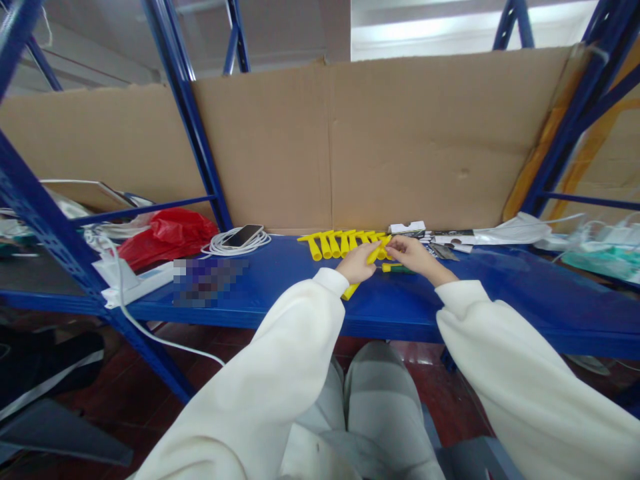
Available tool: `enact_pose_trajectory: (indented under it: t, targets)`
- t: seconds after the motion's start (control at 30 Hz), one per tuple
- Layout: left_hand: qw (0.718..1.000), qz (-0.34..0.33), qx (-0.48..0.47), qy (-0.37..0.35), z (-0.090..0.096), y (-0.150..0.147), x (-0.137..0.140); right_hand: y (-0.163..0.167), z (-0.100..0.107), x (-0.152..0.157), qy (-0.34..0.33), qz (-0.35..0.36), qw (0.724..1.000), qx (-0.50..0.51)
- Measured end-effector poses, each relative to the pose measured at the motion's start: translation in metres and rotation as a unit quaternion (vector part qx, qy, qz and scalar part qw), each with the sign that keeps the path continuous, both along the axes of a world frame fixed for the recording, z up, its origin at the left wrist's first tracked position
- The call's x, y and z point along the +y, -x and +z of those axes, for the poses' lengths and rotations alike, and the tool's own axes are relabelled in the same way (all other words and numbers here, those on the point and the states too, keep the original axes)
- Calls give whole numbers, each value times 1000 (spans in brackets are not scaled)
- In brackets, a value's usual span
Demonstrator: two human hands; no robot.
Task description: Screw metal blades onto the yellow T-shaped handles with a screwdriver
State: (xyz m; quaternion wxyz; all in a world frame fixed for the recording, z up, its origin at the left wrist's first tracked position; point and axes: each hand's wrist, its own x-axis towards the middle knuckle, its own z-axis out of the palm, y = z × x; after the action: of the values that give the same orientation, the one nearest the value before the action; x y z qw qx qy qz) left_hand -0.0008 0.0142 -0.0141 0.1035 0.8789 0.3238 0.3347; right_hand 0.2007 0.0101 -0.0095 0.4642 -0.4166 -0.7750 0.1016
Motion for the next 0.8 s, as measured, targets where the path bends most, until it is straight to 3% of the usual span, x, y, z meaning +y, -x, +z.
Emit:
enact_pose_trajectory:
  t: [0.3, 0.5, 0.67, 0.8]
  targets:
    - [1000, -3, -7, 14, 2, -2, -3, -1, -1, 0, 21, -2, 1000, 10]
    - [992, -12, -103, 70, -4, 1, 3, -2, 0, -1, 52, -10, 998, 18]
    - [973, 13, -161, 166, -5, 3, 2, -23, 5, 4, 28, -146, 988, -50]
    - [977, 27, -159, 138, -2, 7, 3, -55, 11, 4, 77, -295, 941, -146]
